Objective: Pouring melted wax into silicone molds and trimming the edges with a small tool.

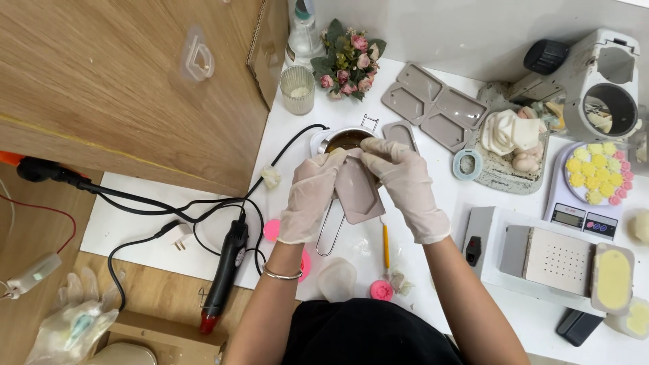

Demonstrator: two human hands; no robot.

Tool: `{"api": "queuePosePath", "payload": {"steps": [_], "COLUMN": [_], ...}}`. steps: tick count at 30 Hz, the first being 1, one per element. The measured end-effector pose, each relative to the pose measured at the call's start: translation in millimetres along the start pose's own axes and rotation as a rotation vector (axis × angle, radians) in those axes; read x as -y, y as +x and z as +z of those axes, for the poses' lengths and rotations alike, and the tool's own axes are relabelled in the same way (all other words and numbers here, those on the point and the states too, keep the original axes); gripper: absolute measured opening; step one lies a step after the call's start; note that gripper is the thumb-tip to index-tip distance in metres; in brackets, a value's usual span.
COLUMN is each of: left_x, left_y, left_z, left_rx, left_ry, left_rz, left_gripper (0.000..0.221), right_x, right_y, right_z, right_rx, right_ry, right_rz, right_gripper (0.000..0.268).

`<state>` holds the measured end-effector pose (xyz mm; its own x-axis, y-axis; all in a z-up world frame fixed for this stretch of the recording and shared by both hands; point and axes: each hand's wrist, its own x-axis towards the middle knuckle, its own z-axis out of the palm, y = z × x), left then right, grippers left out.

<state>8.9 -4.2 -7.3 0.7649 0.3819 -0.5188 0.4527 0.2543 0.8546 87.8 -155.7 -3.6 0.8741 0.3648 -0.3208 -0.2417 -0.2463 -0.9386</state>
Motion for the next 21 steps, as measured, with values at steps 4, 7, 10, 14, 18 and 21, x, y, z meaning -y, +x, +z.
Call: {"api": "queuePosePath", "payload": {"steps": [4,7,10,14,18,21], "left_x": [7.0,11.1,15.1,30.1,11.9,3.5], "left_y": [2.6,4.3,12.6,34.0,39.5,41.3], "left_z": [3.7,3.5,-0.9,-6.8,-10.7,-13.9], "left_rx": [0.035,0.053,0.059,0.113,0.151,0.221], "left_ry": [-0.035,-0.013,0.083,0.095,0.105,0.131], "left_rz": [0.090,0.125,0.142,0.086,0.124,0.088], "left_gripper": [0.038,0.039,0.043,0.051,0.044,0.043], "right_x": [-12.1,-17.6,-24.0,-25.8,-37.9,-67.0], "right_y": [-0.7,2.1,10.6,15.9,26.3,31.0], "right_z": [6.3,5.6,-0.7,-2.1,-0.1,1.7], "right_rx": [-0.058,-0.008,0.084,0.177,0.218,0.227], "right_ry": [-0.408,-0.521,-0.486,-0.578,-0.720,-0.797], "right_rz": [-0.429,-0.468,-0.387,-0.424,-0.488,-0.609], "right_gripper": [0.024,0.023,0.024,0.025,0.022,0.016]}}
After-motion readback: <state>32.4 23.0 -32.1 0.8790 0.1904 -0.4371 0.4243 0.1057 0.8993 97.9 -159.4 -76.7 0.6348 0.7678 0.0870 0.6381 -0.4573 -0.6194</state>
